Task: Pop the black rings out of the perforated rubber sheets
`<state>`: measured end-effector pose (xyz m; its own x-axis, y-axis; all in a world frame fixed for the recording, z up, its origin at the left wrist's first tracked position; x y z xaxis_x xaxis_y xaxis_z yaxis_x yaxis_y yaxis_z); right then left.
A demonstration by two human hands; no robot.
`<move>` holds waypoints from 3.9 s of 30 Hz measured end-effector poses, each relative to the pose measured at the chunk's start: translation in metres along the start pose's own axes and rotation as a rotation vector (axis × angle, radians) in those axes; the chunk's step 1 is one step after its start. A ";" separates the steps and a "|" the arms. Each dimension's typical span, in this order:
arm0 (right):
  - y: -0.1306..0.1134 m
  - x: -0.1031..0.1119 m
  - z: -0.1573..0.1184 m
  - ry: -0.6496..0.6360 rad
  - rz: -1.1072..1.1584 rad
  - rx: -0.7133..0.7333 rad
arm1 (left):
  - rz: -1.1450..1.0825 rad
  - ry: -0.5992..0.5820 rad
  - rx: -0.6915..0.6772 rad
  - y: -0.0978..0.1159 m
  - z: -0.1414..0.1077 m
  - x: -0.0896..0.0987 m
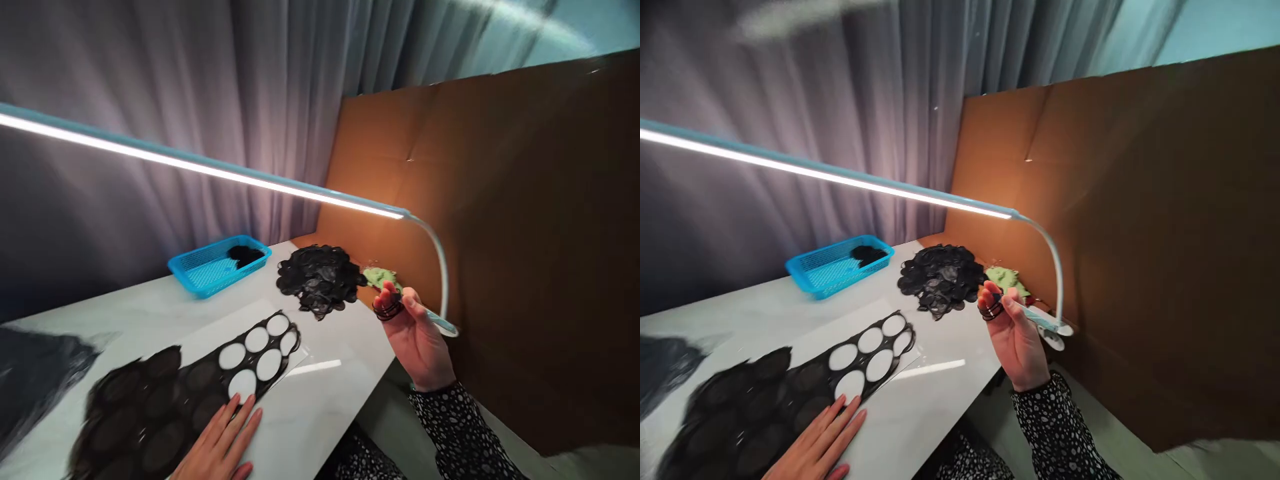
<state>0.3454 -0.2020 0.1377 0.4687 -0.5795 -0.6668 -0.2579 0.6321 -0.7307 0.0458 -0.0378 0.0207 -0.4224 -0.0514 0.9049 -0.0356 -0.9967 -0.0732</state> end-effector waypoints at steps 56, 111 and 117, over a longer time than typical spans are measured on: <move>0.193 -0.098 -0.012 -0.991 -1.522 0.655 | -0.294 -0.101 0.495 0.008 -0.029 0.000; 0.239 -0.117 -0.058 -1.309 -1.334 0.341 | -0.115 -0.191 0.579 -0.028 -0.006 -0.009; 0.243 -0.121 -0.064 -1.354 -1.502 0.720 | -0.154 -0.164 0.581 -0.030 -0.007 -0.010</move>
<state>0.1720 -0.0113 0.0309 0.2024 -0.2769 0.9393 0.9176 0.3888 -0.0831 0.0449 -0.0068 0.0109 -0.3055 0.1327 0.9429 0.4334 -0.8624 0.2618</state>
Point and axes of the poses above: each hand's wrist, its own z-axis towards the middle knuckle, its own x-axis out of the back of the hand, y = z × x, the point moved 7 cm from there along z, towards the middle knuckle, and after that the axes turned 7 degrees about -z, right-handed, at the moved point
